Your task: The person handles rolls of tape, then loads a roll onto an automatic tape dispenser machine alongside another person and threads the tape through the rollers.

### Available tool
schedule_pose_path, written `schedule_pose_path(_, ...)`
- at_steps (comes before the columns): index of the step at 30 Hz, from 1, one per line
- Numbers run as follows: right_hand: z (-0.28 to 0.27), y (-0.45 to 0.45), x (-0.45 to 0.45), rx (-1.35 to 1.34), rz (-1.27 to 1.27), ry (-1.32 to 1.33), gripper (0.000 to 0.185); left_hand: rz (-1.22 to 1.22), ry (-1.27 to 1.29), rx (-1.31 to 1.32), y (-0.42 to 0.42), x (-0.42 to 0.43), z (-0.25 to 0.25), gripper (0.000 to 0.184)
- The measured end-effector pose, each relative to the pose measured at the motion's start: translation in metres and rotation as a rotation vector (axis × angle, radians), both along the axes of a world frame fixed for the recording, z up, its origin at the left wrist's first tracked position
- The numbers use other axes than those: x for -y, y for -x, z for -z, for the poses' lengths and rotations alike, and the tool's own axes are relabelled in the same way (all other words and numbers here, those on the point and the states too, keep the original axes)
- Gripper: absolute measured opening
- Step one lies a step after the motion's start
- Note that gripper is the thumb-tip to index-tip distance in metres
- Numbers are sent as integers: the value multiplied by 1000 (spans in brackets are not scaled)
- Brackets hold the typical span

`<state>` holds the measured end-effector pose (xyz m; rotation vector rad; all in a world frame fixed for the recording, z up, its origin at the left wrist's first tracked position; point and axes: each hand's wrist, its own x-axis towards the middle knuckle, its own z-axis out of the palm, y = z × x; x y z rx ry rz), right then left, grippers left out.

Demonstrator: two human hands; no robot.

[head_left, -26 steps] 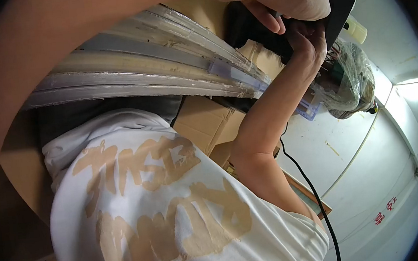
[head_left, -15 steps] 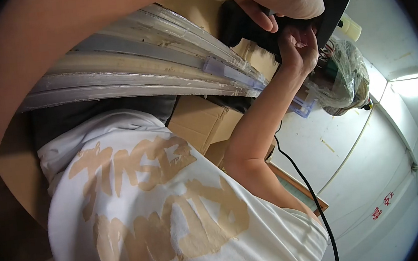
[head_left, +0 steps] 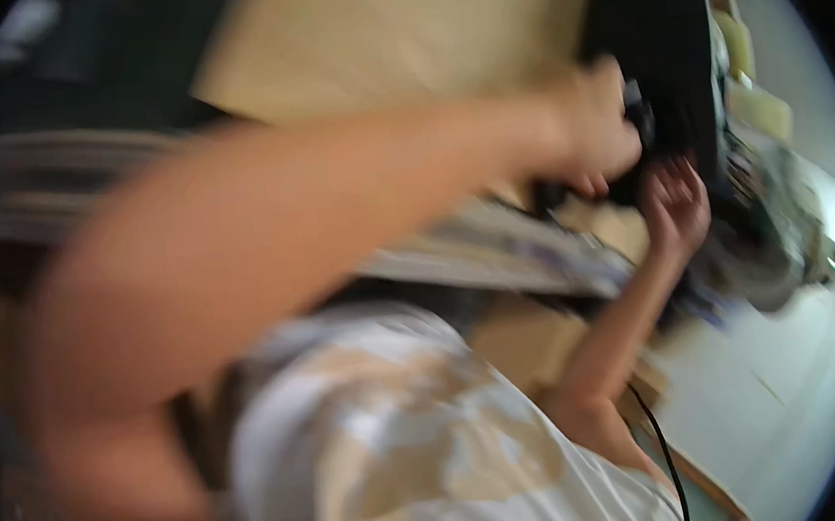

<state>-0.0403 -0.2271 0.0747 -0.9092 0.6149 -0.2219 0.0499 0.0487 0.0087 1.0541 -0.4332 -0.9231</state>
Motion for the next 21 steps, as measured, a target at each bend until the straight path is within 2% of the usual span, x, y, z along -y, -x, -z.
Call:
schedule_pose_path(1, 8, -1, 10, 67, -13, -33, 10, -32, 22, -34, 2, 2, 2, 44)
schedule_pose_path(2, 11, 2, 18, 129, -156, -167, 8, -63, 44, -68, 4, 6, 4, 46)
schedule_pose_path(5, 29, -3, 24, 293, -60, -314, 37, -40, 17, -115, -6, 1, 4, 50)
schedule_pose_path(7, 34, -9, 19, 407, -13, -460, 49, -29, -40, -86, -13, -6, 1, 50)
schedule_pose_path(8, 39, -6, 24, 492, -83, -573, 45, -31, -57, -62, -11, -1, -3, 50)
schedule_pose_path(12, 27, 9, 3, 500, -86, -653, 52, 6, -72, -49, -11, 1, -2, 53)
schedule_pose_path(15, 40, 32, 18, 496, -104, -387, 49, 2, -107, -58, -10, -5, -2, 55)
schedule_pose_path(17, -8, 18, -48, 141, 488, 284, 39, -9, -132, -72, -6, -6, -5, 56)
schedule_pose_path(18, 35, 41, 36, 412, 183, 481, 26, -8, -234, -29, -6, -9, -23, 52)
schedule_pose_path(20, 13, 21, 41, 320, 605, 950, 15, 23, -164, 14, -10, -10, -9, 47)
schedule_pose_path(21, 9, 13, 68, 283, 696, 1082, 16, 22, -155, 17, -8, -11, -11, 45)
